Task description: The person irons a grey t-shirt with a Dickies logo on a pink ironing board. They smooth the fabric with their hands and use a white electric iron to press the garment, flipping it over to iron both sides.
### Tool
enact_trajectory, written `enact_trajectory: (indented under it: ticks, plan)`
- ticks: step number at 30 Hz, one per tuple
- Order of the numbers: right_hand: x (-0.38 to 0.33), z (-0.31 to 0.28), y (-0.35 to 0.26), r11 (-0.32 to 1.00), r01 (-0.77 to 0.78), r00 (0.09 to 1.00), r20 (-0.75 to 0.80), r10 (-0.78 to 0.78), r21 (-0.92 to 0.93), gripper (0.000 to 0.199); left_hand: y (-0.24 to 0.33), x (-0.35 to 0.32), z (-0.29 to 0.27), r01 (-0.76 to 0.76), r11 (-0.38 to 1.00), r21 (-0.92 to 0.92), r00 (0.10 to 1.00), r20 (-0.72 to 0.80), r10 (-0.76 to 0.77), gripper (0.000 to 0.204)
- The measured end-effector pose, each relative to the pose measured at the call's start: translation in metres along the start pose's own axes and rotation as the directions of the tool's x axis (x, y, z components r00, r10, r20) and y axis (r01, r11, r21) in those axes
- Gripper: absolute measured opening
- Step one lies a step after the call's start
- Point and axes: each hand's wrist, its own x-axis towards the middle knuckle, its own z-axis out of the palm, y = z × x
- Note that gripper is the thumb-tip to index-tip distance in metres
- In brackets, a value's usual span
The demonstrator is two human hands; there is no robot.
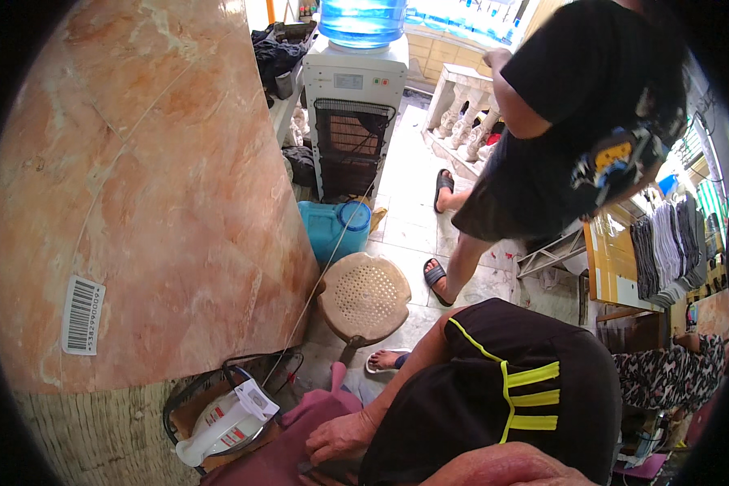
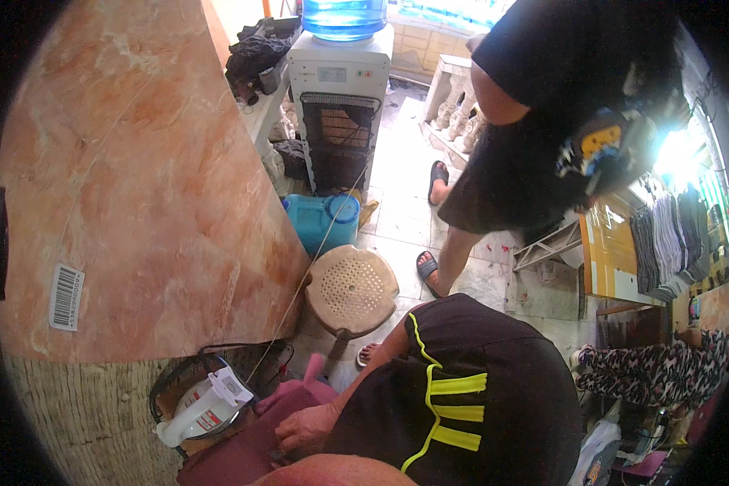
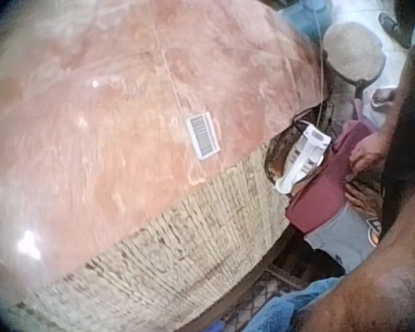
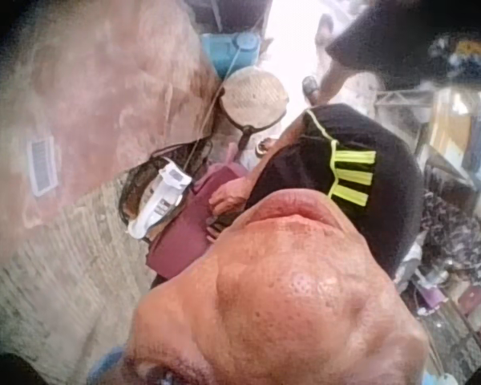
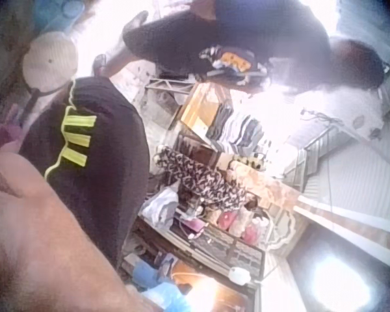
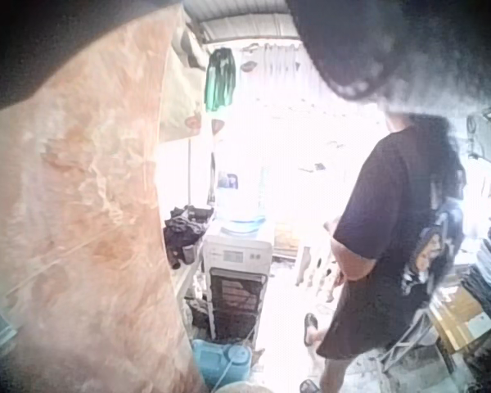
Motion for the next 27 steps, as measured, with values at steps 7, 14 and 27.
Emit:
enact_trajectory:
  ticks: [7,14,27]
  plan:
    - [-0.003,0.003,0.000,1.000,0.020,1.000,-0.015,-0.020,0.010,0.022,0.001,0.001,0.000,-0.015,1.000,-0.009,1.000,-0.012,0.015,0.059]
    - [-0.001,0.000,-0.003,0.999,0.027,1.000,-0.013,-0.027,-0.019,0.024,0.002,-0.015,0.006,-0.006,1.000,-0.006,0.998,-0.060,0.006,0.059]
    - [-0.005,-0.027,-0.017,0.975,-0.159,0.978,0.161,0.134,0.156,0.055,0.018,-0.027,0.007,0.142,0.989,-0.050,0.990,0.021,-0.141,0.066]
